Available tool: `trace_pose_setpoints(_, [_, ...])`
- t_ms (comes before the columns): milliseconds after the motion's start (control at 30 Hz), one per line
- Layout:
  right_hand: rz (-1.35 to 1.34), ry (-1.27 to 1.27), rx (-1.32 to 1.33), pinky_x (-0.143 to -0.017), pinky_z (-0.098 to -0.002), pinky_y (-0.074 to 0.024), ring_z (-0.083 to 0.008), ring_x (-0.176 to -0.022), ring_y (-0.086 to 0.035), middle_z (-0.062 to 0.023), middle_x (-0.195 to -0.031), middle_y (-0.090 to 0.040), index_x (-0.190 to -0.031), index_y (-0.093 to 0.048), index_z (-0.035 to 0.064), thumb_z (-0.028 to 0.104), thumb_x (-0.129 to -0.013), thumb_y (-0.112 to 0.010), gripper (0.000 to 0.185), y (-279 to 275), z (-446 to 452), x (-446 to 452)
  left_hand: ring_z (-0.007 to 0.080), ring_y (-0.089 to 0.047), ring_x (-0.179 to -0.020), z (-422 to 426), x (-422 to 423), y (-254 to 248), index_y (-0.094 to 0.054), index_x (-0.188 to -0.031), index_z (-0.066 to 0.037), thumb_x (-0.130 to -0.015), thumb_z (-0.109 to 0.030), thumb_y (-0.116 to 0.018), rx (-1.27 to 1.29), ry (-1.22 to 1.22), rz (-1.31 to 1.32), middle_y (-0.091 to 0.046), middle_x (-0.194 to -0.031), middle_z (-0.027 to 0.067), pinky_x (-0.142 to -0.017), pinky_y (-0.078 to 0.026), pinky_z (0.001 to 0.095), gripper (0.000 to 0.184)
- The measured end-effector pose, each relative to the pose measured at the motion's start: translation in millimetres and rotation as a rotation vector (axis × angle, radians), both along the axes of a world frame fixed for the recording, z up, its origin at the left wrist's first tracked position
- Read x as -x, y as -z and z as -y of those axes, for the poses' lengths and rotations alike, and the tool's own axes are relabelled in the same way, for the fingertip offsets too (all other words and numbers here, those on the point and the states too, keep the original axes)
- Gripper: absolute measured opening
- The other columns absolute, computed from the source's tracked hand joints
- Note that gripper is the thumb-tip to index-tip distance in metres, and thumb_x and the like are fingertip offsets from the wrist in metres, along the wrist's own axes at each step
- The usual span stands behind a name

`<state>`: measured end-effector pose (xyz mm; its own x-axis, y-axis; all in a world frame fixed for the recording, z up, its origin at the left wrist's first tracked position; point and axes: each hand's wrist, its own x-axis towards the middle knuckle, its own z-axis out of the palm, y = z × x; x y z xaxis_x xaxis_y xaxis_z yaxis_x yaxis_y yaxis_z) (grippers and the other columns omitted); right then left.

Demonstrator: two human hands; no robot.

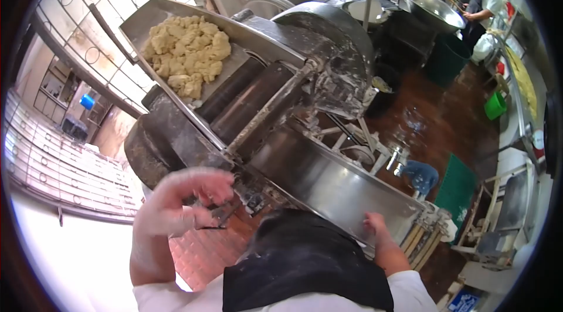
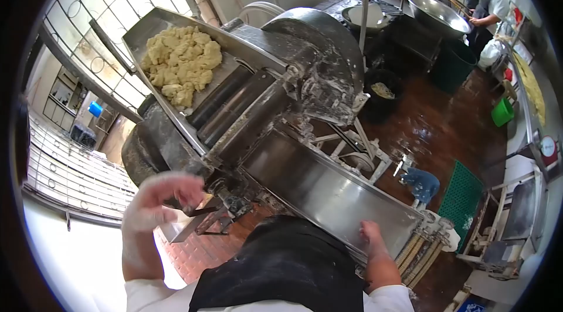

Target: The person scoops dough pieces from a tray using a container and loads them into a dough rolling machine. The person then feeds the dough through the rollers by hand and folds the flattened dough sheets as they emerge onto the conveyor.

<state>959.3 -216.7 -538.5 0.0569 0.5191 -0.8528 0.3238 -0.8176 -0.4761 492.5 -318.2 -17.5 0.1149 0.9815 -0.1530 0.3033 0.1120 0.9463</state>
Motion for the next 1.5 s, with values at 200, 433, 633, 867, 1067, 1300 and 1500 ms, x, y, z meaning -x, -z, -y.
trace_pose_setpoints(200, [-0.021, 0.135, 0.038, -0.045, -0.0315, -0.0464, -0.0171, -0.051, -0.057, -0.0077, -0.072, -0.064, -0.100, -0.061, 0.0102, 0.026, -0.090, -0.060, 0.019, -15.8, 16.3, 13.2, 0.0147, -0.057, -0.103, -117.5, 60.9, -25.6, -0.056, -0.128, -0.007, -0.087, -0.053, -0.061, -0.375, -0.325, -0.363, -0.063, -0.112, 0.0053, -0.086, -0.044, 0.0282, 0.062])
trace_pose_setpoints(433, [0.019, 0.171, 0.077, -0.045, -0.0317, -0.0465, -0.0150, -0.053, -0.058, -0.0064, -0.072, -0.064, -0.098, -0.062, 0.0085, 0.026, -0.092, -0.057, 0.019, -21.1, 36.9, 19.6, 0.0260, -0.052, -0.121, -276.5, 202.2, 11.3, -0.050, -0.135, -0.001, -0.092, -0.052, -0.052, -0.204, -0.571, -0.436, -0.056, -0.130, 0.0175, -0.100, -0.040, 0.0389, 0.067])
trace_pose_setpoints(633, [0.119, -0.004, 0.047, -0.041, -0.0329, -0.0431, -0.0171, -0.052, -0.058, -0.0080, -0.070, -0.064, -0.085, -0.064, 0.0045, 0.026, -0.091, -0.059, 0.023, -15.4, 39.2, 27.3, 0.0320, -0.041, -0.135, -342.0, 245.4, 34.0, -0.038, -0.144, -0.006, -0.093, -0.047, -0.046, -0.091, -0.608, -1.167, -0.044, -0.145, 0.0156, -0.110, -0.033, 0.0414, 0.066])
trace_pose_setpoints(867, [-0.067, 0.221, -0.009, -0.043, -0.0347, -0.0455, -0.0180, -0.050, -0.059, -0.0101, -0.067, -0.064, -0.077, -0.063, 0.0031, 0.030, -0.089, -0.059, 0.030, -11.2, 20.1, 59.9, 0.0307, -0.051, -0.125, -337.8, 221.0, -1.1, -0.050, -0.134, -0.010, -0.084, -0.045, -0.053, 0.049, -0.453, -1.374, -0.052, -0.138, 0.0138, -0.104, -0.040, 0.0411, 0.061])
trace_pose_setpoints(1067, [-0.050, -0.035, 0.016, -0.046, -0.0324, -0.0485, -0.0178, -0.057, -0.061, -0.0082, -0.078, -0.068, -0.094, -0.063, 0.0053, 0.029, -0.092, -0.056, 0.025, 5.7, 8.6, 72.3, 0.0334, -0.056, -0.116, -320.7, 201.8, 11.6, -0.056, -0.123, -0.007, -0.080, -0.044, -0.056, -0.064, -0.396, -1.357, -0.058, -0.124, 0.0196, -0.098, -0.044, 0.0419, 0.056])
trace_pose_setpoints(1300, [-0.050, 0.034, 0.110, -0.049, -0.0333, -0.0483, -0.0147, -0.058, -0.060, -0.0057, -0.078, -0.067, -0.094, -0.065, 0.0080, 0.033, -0.092, -0.056, 0.026, 4.0, 8.1, 64.9, 0.0336, -0.056, -0.112, -291.5, 143.9, 30.0, -0.057, -0.117, -0.009, -0.077, -0.048, -0.065, -0.238, -0.326, -1.352, -0.056, -0.122, 0.0159, -0.094, -0.045, 0.0439, 0.056])
trace_pose_setpoints(1500, [-0.010, -0.142, -0.086, -0.055, -0.0351, -0.0499, -0.0171, -0.063, -0.060, -0.0083, -0.081, -0.067, -0.096, -0.067, 0.0067, 0.038, -0.089, -0.061, 0.033, -10.8, -27.0, 76.6, 0.0337, -0.059, -0.107, -283.9, 143.3, 31.3, -0.060, -0.110, -0.006, -0.085, -0.047, -0.064, -0.295, -0.401, -1.216, -0.059, -0.112, 0.0166, -0.090, -0.046, 0.0430, 0.048])
